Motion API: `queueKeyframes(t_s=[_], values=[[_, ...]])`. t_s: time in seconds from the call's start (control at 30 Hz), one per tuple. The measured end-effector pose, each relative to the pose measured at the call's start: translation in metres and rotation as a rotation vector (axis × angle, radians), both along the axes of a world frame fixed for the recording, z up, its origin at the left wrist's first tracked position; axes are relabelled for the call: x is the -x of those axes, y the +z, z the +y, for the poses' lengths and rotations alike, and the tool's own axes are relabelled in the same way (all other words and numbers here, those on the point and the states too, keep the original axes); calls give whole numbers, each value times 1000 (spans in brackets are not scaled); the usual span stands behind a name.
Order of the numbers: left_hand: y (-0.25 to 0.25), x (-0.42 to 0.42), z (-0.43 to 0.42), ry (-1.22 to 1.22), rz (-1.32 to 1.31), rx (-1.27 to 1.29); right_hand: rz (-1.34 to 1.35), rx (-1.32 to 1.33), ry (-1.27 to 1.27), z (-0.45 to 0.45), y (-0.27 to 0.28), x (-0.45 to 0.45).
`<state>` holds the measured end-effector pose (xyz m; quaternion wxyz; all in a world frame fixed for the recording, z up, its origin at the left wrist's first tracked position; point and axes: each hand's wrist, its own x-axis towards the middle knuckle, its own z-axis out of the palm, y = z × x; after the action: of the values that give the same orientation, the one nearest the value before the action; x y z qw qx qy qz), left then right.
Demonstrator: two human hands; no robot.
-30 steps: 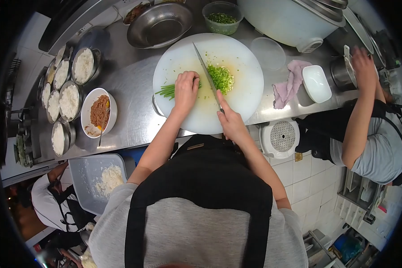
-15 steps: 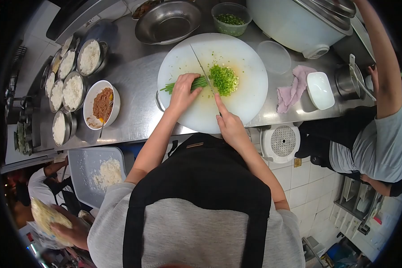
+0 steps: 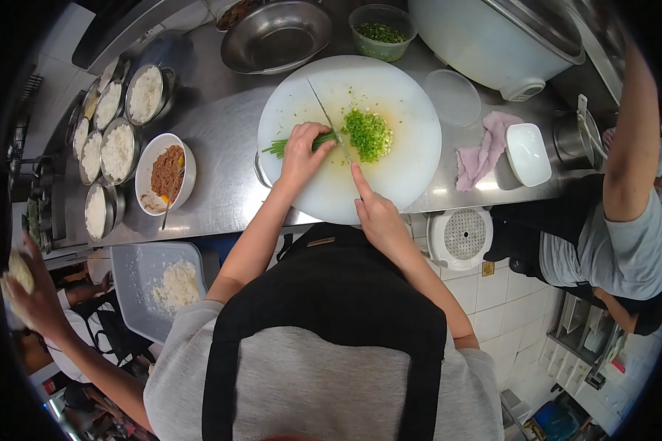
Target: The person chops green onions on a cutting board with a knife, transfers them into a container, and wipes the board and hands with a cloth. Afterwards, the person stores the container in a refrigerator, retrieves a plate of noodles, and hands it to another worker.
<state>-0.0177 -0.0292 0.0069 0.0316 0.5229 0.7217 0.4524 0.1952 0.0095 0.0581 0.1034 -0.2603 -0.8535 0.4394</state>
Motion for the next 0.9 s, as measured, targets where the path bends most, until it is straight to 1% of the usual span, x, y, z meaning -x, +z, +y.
queueKeyframes(t_s=[0.13,0.23,0.3,0.33,0.4,0.43,0.5,0.53,0.6,0.63,0.7,0.73,0.83,0.9], values=[[-3,-2,6,41,14,13,-13,24,1,-4,-1,1],[-2,-3,9,49,16,14,36,50,1,1,-6,10],[-1,-4,9,63,22,2,-91,120,-19,7,-2,21],[0,-3,9,57,35,-1,-77,118,-24,8,3,23],[1,-7,8,78,33,18,-234,490,-138,12,16,21],[1,-9,8,89,41,11,-234,478,-125,14,13,16],[-1,-15,7,127,32,-2,-33,523,-138,13,1,3],[-1,-17,7,151,48,-13,-26,515,-102,17,1,-3],[-1,-24,8,204,39,6,-103,530,-65,35,3,-14],[-1,-28,9,225,33,-11,-88,507,-6,42,4,-18],[-4,-38,9,310,57,-58,-113,537,17,54,2,-24],[-7,-43,12,346,59,-61,-99,509,78,61,-1,-26],[-4,-55,12,441,65,-66,-60,468,146,81,-22,-32],[-2,-62,15,477,69,-60,31,562,235,97,-41,-32]])
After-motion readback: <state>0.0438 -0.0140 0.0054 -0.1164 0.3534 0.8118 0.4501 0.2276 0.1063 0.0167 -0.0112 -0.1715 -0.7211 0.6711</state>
